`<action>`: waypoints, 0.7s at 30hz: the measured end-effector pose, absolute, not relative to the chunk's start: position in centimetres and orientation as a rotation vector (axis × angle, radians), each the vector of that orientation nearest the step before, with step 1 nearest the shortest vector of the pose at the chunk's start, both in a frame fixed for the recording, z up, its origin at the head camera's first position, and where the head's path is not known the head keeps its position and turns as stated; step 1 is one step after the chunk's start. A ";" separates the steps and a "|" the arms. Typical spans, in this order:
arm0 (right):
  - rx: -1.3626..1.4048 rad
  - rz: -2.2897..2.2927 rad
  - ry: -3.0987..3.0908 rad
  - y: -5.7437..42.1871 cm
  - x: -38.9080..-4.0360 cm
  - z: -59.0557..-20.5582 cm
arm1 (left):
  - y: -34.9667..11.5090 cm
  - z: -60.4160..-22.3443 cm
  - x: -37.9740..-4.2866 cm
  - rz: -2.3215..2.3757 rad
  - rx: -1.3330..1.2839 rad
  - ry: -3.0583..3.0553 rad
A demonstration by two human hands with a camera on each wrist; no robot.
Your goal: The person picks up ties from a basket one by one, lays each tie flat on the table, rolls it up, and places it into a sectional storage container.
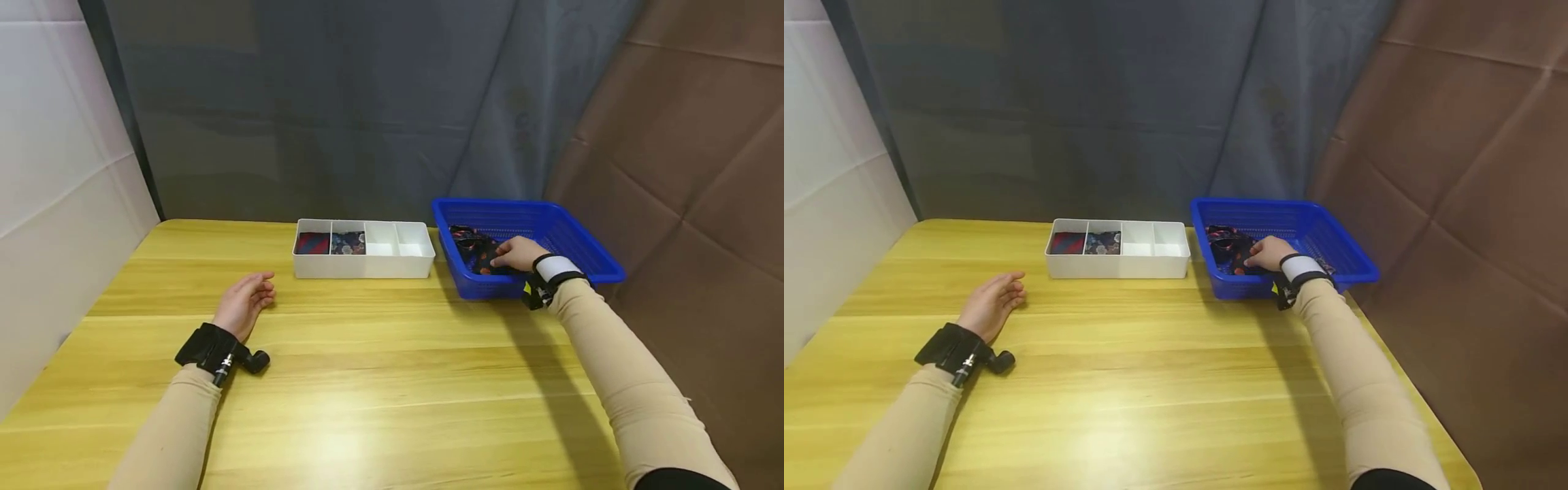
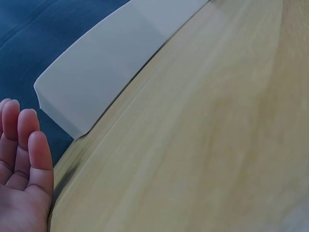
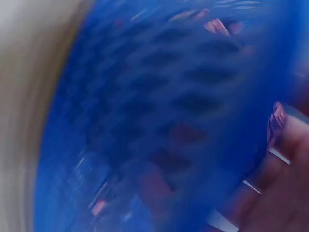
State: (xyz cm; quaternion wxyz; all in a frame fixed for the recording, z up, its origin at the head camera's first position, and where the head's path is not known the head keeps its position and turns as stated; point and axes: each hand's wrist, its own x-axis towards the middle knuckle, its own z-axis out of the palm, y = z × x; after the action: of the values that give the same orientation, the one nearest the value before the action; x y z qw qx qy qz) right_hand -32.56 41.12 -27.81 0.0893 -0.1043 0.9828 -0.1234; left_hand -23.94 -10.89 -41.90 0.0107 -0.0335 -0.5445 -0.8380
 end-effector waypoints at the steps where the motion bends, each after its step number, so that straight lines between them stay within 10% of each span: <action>1: -0.310 -0.432 2.937 40.9 -32.3 -27.2 | -10.9 -41.9 -24.0 -2.614 -0.099 -1.700; 13: -0.469 -1.434 2.754 31.8 -26.4 -20.0 | -11.2 -42.1 -23.8 -2.588 -0.096 -1.663; 21: -0.994 -1.359 2.510 22.5 -21.0 -26.2 | -10.6 -42.2 -24.3 -2.557 -0.065 -1.694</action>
State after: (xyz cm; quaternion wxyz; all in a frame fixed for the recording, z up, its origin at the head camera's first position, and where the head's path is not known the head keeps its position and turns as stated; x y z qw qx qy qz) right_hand -21.00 22.50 -26.20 0.0594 -0.3281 0.8290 -0.4489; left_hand -24.33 -10.61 -42.18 0.0370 -0.0213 -0.5518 -0.8329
